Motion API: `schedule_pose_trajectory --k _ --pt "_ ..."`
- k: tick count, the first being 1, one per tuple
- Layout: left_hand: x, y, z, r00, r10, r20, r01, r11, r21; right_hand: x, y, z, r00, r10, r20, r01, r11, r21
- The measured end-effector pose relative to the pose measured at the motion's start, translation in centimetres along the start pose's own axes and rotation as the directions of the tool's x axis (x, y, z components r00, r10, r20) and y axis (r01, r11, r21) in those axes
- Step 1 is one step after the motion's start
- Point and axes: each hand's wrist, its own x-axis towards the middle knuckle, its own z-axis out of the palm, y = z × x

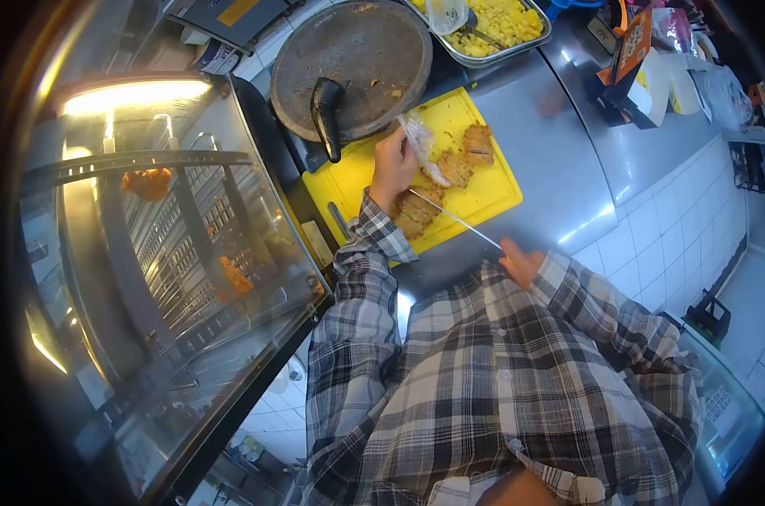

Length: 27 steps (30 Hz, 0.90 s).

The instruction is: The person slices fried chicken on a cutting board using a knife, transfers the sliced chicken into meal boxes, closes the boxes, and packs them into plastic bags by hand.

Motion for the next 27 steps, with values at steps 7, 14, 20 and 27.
schedule_pose_trajectory --k 7,14,20,27 --pt "0.3 0.5 -0.7 0.996 0.075 0.054 -0.084 0.982 0.171 1.2 3.1 2.9 0.996 -0.021 0.092 0.019 0.999 0.028" --pt "-1.0 4.4 -4.6 0.985 0.146 -0.087 -0.125 0.97 0.21 -0.1 3.6 6.8 0.769 -0.527 -0.362 0.53 0.842 -0.099" --pt "-3.4 1.3 -3.2 0.999 -0.025 -0.033 0.031 0.974 0.225 -0.4 1.2 6.3 0.971 -0.237 -0.03 0.233 0.967 -0.104" --pt "-2.3 -0.2 -2.5 0.998 0.049 -0.031 -0.04 0.973 0.228 1.9 3.4 9.7 0.913 -0.324 -0.249 0.352 0.933 0.078"
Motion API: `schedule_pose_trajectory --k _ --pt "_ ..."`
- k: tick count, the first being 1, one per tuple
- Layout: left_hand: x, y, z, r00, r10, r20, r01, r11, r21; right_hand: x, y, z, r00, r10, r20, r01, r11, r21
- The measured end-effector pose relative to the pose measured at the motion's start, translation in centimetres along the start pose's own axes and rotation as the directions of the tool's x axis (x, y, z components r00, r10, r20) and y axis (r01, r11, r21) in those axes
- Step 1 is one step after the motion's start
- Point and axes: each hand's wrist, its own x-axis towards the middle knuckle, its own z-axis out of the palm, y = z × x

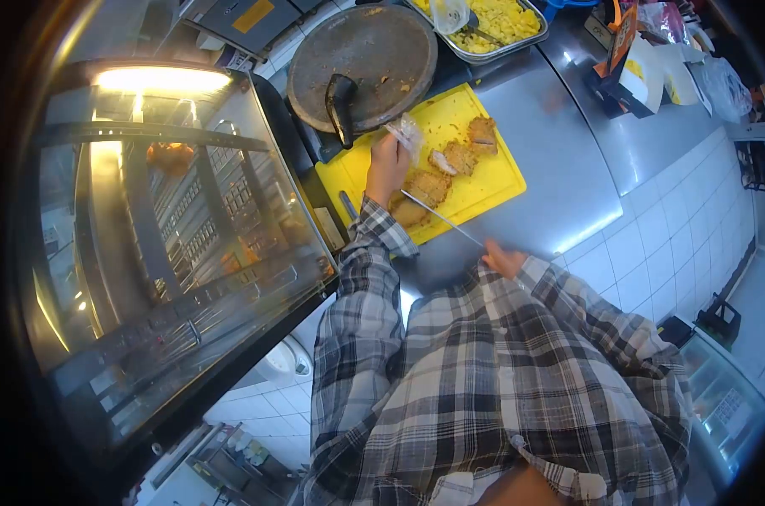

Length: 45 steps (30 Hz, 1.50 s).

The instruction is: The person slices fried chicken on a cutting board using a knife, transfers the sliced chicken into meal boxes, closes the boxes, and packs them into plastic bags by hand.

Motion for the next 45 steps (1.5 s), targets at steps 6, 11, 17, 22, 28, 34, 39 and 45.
schedule_pose_trajectory --k 6,11,17,22,28,34,39,45 --pt "2.1 1.6 -2.1 0.982 0.16 -0.1 -0.158 0.987 0.028 1.5 -1.6 -2.2 0.989 -0.147 -0.006 0.145 0.969 0.198" --pt "0.2 1.0 -3.2 0.994 0.018 -0.106 -0.02 1.0 -0.016 0.6 -2.4 -0.4 0.958 0.066 0.278 -0.087 0.994 0.065" --pt "-1.2 -1.7 -1.6 0.987 -0.106 -0.12 0.108 0.994 0.006 -0.5 -5.1 0.3 0.997 0.061 0.042 -0.059 0.997 -0.047" --pt "-1.4 -3.2 -1.0 0.985 -0.159 -0.072 0.162 0.986 0.035 -0.7 -1.9 3.7 0.988 0.119 0.095 -0.13 0.983 0.129" --pt "-0.9 -1.2 -3.0 0.973 0.009 -0.231 -0.005 1.0 0.017 0.9 0.0 4.8 0.975 0.201 0.096 -0.214 0.966 0.143" --pt "-1.8 1.2 -4.8 0.97 -0.069 -0.231 0.074 0.997 0.015 -0.6 -7.2 -0.6 0.908 0.308 0.284 -0.312 0.949 -0.033" --pt "-2.8 -2.3 -3.1 0.977 -0.062 -0.204 0.066 0.998 0.016 -0.9 -9.1 0.9 0.953 0.302 -0.029 -0.303 0.95 -0.072" --pt "-3.1 -3.6 -2.3 0.983 -0.094 -0.156 0.109 0.99 0.086 -0.2 -8.3 3.1 0.96 0.268 -0.084 -0.262 0.961 0.084"
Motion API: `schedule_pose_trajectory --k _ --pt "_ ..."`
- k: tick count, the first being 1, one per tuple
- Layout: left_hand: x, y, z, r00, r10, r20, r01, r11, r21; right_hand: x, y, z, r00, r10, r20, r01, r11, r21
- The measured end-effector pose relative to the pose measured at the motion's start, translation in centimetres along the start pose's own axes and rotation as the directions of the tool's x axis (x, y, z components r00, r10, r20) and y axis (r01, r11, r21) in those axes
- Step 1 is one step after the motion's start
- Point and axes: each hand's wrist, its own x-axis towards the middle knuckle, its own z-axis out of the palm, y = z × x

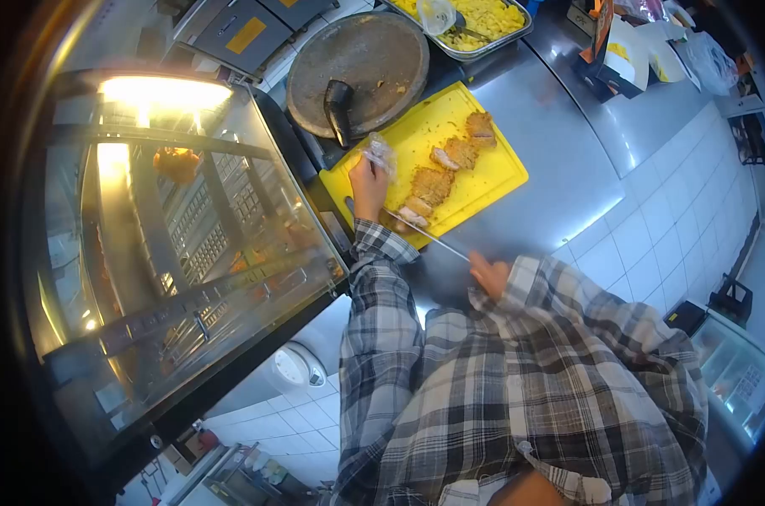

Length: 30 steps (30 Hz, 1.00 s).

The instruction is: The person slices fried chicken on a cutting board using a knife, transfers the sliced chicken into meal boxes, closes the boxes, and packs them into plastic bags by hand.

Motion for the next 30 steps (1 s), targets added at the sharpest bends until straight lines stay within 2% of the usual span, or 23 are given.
schedule_pose_trajectory --k 2,4,6,9,10,11,12,13,15,16,18,20,23,26,27,28,30 --pt "0.3 0.5 -0.3 0.998 0.032 0.046 -0.034 0.998 0.044 1.4 5.1 0.8 0.96 -0.184 0.213 0.179 0.983 0.043" --pt "0.4 0.8 -0.8 0.997 0.048 0.061 -0.054 0.993 0.102 1.7 4.5 0.4 0.959 -0.237 0.156 0.229 0.971 0.065" --pt "0.8 1.9 -1.2 0.997 0.056 0.05 -0.063 0.986 0.154 1.7 3.8 0.3 0.963 -0.222 0.153 0.213 0.974 0.072" --pt "0.4 5.9 -2.7 0.966 0.211 -0.148 -0.201 0.976 0.085 2.6 3.6 -0.6 0.962 -0.151 0.225 0.133 0.987 0.094" --pt "0.2 7.9 -4.0 0.927 0.292 -0.237 -0.268 0.955 0.129 2.5 3.7 -0.8 0.96 -0.145 0.241 0.116 0.985 0.131" --pt "-0.5 9.9 -5.2 0.925 0.194 -0.327 -0.186 0.981 0.056 2.3 4.0 -0.9 0.956 -0.141 0.259 0.1 0.981 0.165" --pt "-1.2 11.3 -6.4 0.928 0.09 -0.362 -0.174 0.963 -0.207 2.1 4.3 -1.3 0.954 -0.121 0.274 0.083 0.985 0.148" --pt "-2.1 13.1 -8.8 0.948 0.081 -0.307 -0.118 0.988 -0.102 1.7 4.6 -1.8 0.952 -0.101 0.288 0.066 0.989 0.13" --pt "-4.3 15.4 -11.9 0.99 -0.034 -0.139 0.029 0.999 -0.04 0.1 4.3 -4.3 0.959 -0.034 0.283 0.009 0.996 0.09" --pt "-4.9 17.3 -13.2 1.0 -0.025 -0.002 0.025 0.998 0.053 -1.0 3.6 -6.5 0.966 0.01 0.257 -0.029 0.997 0.069" --pt "-6.1 18.6 -13.6 0.971 0.006 0.237 -0.073 0.959 0.274 -3.2 4.0 -9.3 0.982 0.049 0.184 -0.075 0.988 0.135" --pt "-7.4 15.0 -11.7 0.91 0.142 0.39 -0.288 0.892 0.348 -5.0 5.2 -10.7 0.999 -0.044 0.03 0.036 0.974 0.223" --pt "-8.3 11.1 -9.5 0.855 -0.003 0.519 -0.262 0.861 0.436 -7.6 5.8 -12.9 0.924 0.228 0.308 -0.359 0.796 0.487" --pt "-6.8 10.9 -7.4 0.81 0.052 0.585 -0.396 0.784 0.479 -9.4 6.8 -12.0 0.869 0.247 0.428 -0.48 0.631 0.609" --pt "-6.0 11.3 -6.7 0.792 0.065 0.607 -0.432 0.761 0.483 -9.4 6.8 -11.6 0.873 0.226 0.432 -0.473 0.607 0.639" --pt "-5.2 11.9 -6.5 0.735 -0.013 0.678 -0.472 0.708 0.525 -9.3 6.5 -11.1 0.876 0.206 0.437 -0.468 0.581 0.666" --pt "-3.8 12.2 -5.5 0.68 0.02 0.733 -0.58 0.627 0.521 -9.6 7.4 -8.5 0.894 0.165 0.418 -0.433 0.564 0.703"
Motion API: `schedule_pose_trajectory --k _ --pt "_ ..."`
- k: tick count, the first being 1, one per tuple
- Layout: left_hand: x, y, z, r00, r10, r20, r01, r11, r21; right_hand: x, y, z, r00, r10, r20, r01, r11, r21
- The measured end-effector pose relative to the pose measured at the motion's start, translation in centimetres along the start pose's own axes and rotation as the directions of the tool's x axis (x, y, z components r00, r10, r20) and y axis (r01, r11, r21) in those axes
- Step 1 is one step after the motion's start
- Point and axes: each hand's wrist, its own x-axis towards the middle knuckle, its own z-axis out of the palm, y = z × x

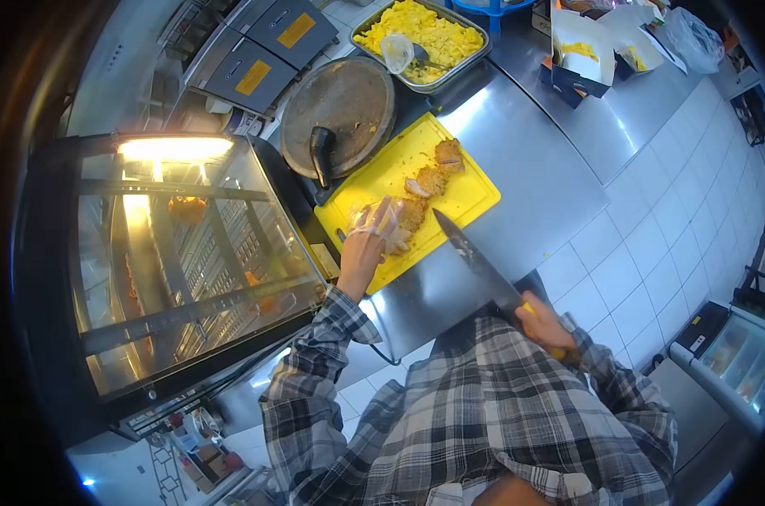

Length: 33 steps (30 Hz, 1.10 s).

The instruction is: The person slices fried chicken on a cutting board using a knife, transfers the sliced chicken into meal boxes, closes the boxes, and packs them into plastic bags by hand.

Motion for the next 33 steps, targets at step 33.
schedule_pose_trajectory --k 33 --pt "-1.8 0.2 1.1 0.994 -0.026 -0.11 -0.043 0.813 -0.581 7.1 0.2 7.1 0.991 -0.116 0.066 0.103 0.978 0.179"
